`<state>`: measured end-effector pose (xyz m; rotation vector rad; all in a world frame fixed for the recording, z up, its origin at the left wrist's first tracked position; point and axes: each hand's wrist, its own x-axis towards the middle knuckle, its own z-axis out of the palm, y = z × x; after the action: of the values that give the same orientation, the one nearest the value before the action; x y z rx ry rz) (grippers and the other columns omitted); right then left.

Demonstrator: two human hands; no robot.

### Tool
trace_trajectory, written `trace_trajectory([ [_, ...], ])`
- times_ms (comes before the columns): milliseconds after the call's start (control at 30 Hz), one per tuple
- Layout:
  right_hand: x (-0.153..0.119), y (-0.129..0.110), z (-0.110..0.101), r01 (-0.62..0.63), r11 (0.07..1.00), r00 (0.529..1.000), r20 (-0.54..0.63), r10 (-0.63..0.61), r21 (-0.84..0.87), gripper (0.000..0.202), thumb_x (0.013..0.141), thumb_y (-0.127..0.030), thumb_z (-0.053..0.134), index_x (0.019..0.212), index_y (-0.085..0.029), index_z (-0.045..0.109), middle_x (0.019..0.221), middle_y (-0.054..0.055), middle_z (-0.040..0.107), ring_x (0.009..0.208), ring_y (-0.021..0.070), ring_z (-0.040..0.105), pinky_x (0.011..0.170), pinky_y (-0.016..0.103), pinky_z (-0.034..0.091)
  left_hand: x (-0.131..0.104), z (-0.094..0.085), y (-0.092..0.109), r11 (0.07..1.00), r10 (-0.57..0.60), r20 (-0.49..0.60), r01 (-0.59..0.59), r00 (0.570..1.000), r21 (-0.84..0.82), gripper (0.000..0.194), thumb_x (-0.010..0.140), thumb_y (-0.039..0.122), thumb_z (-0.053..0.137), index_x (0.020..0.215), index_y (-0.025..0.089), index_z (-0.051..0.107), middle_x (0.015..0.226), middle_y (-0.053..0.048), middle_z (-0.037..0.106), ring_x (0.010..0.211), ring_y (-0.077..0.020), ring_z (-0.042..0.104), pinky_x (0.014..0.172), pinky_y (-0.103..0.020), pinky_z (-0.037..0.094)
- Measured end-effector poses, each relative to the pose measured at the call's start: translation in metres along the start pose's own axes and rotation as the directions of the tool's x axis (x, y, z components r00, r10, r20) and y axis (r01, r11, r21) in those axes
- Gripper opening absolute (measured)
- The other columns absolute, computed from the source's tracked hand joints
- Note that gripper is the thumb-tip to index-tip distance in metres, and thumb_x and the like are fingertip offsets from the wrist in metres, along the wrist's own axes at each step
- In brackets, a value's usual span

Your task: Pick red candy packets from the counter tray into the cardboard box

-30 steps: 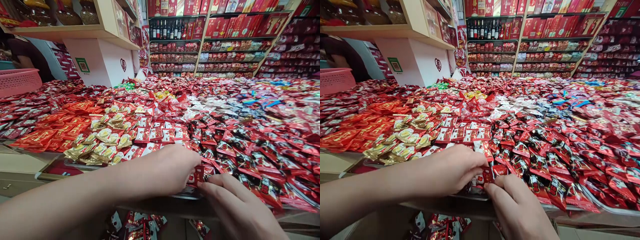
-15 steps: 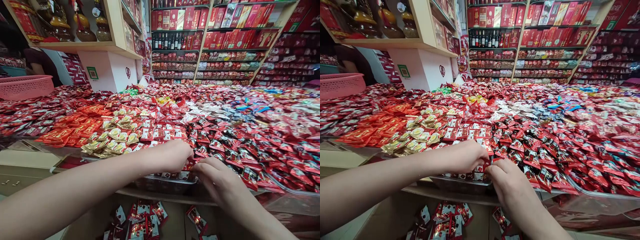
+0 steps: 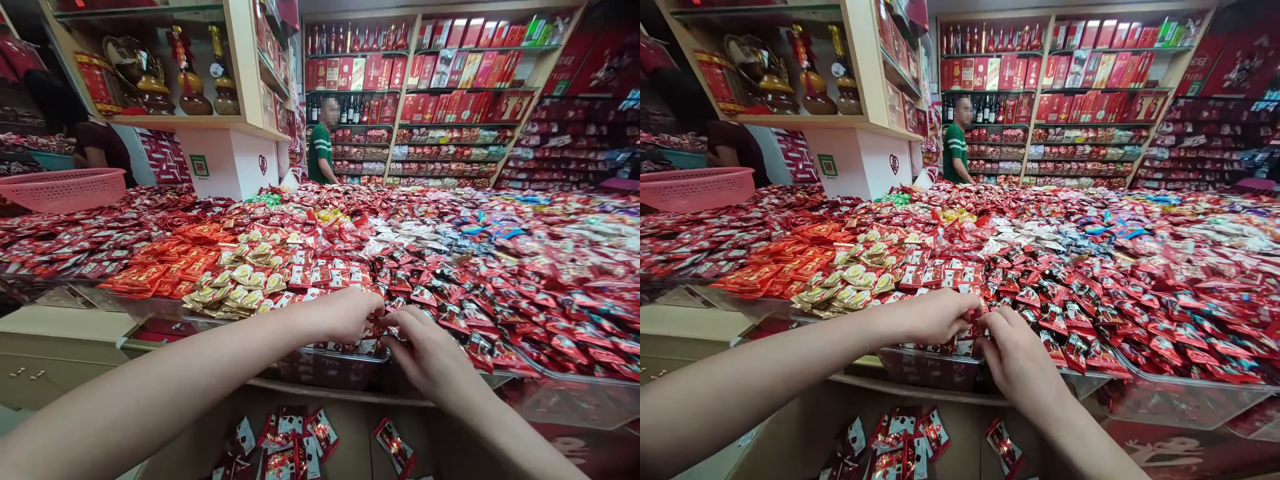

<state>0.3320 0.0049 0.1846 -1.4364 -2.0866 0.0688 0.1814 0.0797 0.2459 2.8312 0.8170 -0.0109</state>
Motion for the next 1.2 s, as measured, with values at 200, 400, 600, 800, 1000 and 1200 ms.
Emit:
trace_trajectory([
  [200,0.0,-0.002,0.005,0.14,0.99,0.989,-0.042,-0.141,-0.022,0.02,0.084,-0.014,0.045,0.103,-0.02,0.048,0.107,0.006,0.055,0.094,0.0203,0.045,0.079,0.035,0.042,-0.02,0.0,0.0,0.999,-0.049,-0.043,0.05,0.998,0.002,0.021,0.078,0.023,0.041,0.096,0.02,0.05,0.088,-0.008,0.064,0.074,-0.0219,0.06,0.053,-0.026,0.041],
  [400,0.005,-0.006,0.005,0.098,0.994,0.995,-0.009,-0.098,-0.053,0.014,0.083,-0.011,0.044,0.091,-0.016,0.053,0.085,0.005,0.061,0.078,0.0213,0.044,0.067,0.035,0.041,-0.034,0.01,-0.001,0.996,-0.081,-0.113,0.077,0.99,-0.043,0.019,0.079,0.023,0.043,0.092,0.021,0.057,0.087,-0.006,0.065,0.078,-0.0207,0.06,0.063,-0.027,0.044],
  [600,0.013,-0.012,0.002,0.089,0.994,0.994,0.069,-0.084,-0.068,0.014,0.081,-0.01,0.047,0.081,-0.016,0.06,0.076,0.004,0.063,0.075,0.0204,0.048,0.067,0.033,0.041,-0.033,0.021,-0.001,0.993,-0.089,-0.157,0.075,0.984,-0.092,0.018,0.077,0.017,0.046,0.086,0.021,0.061,0.085,-0.004,0.065,0.078,-0.0189,0.059,0.066,-0.026,0.043],
  [800,0.034,0.005,-0.02,0.097,0.992,0.993,0.08,-0.091,-0.078,0.015,0.083,-0.023,0.049,0.082,-0.019,0.064,0.078,0.003,0.067,0.073,0.0182,0.056,0.067,0.029,0.043,-0.038,0.014,-0.002,0.993,-0.044,-0.185,0.023,0.982,-0.117,0.017,0.077,0.017,0.047,0.085,0.019,0.062,0.084,-0.005,0.064,0.078,-0.0178,0.058,0.069,-0.026,0.044],
  [1000,0.068,0.025,-0.01,0.172,0.973,0.982,0.107,-0.157,-0.152,0.02,0.078,-0.02,0.056,0.096,-0.017,0.065,0.095,0.008,0.067,0.087,0.0236,0.056,0.079,0.037,0.039,-0.054,-0.003,-0.009,0.994,-0.049,-0.301,0.016,0.952,-0.11,0.024,0.08,0.015,0.041,0.096,0.018,0.06,0.089,-0.006,0.063,0.084,-0.0176,0.056,0.075,-0.029,0.043],
  [1200,0.081,0.026,0.001,0.175,0.971,0.976,0.158,-0.15,-0.163,0.015,0.078,-0.02,0.056,0.087,-0.015,0.067,0.085,0.01,0.068,0.083,0.0248,0.057,0.078,0.039,0.039,-0.083,-0.004,-0.009,0.976,-0.107,-0.423,0.013,0.9,-0.219,0.019,0.082,0.017,0.044,0.092,0.02,0.06,0.086,-0.002,0.063,0.079,-0.0131,0.056,0.073,-0.025,0.042],
])
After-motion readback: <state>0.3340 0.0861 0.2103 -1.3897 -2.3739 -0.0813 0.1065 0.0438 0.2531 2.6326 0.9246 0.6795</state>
